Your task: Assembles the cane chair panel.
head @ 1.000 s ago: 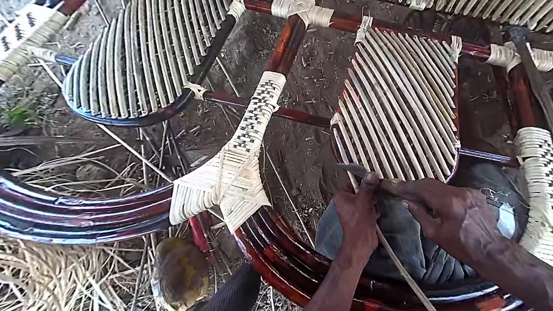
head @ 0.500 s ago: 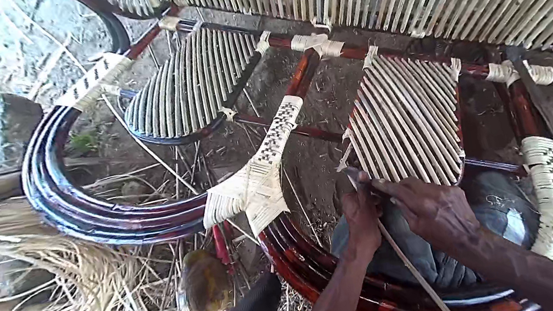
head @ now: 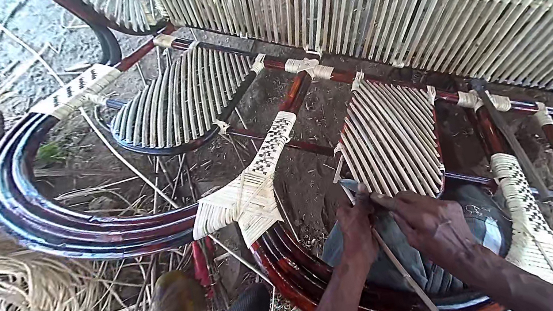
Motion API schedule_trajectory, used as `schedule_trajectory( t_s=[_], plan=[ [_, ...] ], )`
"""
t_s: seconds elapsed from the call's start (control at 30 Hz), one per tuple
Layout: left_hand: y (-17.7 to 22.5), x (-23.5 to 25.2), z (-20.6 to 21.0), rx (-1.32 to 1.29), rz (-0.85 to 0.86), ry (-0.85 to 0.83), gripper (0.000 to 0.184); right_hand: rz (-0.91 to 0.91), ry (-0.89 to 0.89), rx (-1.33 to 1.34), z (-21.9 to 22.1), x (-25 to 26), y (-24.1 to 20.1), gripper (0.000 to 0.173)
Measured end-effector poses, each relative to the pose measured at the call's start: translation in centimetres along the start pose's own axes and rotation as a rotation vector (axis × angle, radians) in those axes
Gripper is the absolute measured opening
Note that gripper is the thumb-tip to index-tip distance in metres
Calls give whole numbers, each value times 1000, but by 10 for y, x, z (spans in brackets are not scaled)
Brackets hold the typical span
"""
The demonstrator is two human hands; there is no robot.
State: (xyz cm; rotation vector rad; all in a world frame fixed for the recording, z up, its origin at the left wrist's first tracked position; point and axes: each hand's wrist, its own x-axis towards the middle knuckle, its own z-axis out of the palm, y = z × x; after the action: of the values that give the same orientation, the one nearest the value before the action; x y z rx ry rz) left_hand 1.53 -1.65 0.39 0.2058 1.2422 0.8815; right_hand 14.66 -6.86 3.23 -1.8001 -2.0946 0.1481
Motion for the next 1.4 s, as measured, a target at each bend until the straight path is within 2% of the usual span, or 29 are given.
schedule_trajectory(
  t_s=[0.2, 0.5, 0.6, 0.73, 0.97, 1.27, 1.4],
  plan=[
    [1, 0, -1, -74, -34, 1, 22, 77, -22, 97, -13, 1, -4, 31],
    [0, 2, -1, -101, -39, -8, 17, 32, 40, -61, 0, 6, -9, 33],
    [1, 3, 2, -87, -70, 14, 24, 47, 24, -41, 2, 4, -11, 34],
    [3, 2, 1, -100, -99, 1, 28, 92, -109, 48, -16, 15, -13, 32],
    [2, 4, 0, -99, -88, -19, 28, -17, 4, -74, 0, 4, -14, 34],
    [4, 6, -1, -47, -134, 47, 40, 58, -25, -145, 5, 12, -30, 36],
    [-2, 5, -8, -56, -161, -8, 48, 97, -48, -254, 2, 18, -53, 29]
  ],
)
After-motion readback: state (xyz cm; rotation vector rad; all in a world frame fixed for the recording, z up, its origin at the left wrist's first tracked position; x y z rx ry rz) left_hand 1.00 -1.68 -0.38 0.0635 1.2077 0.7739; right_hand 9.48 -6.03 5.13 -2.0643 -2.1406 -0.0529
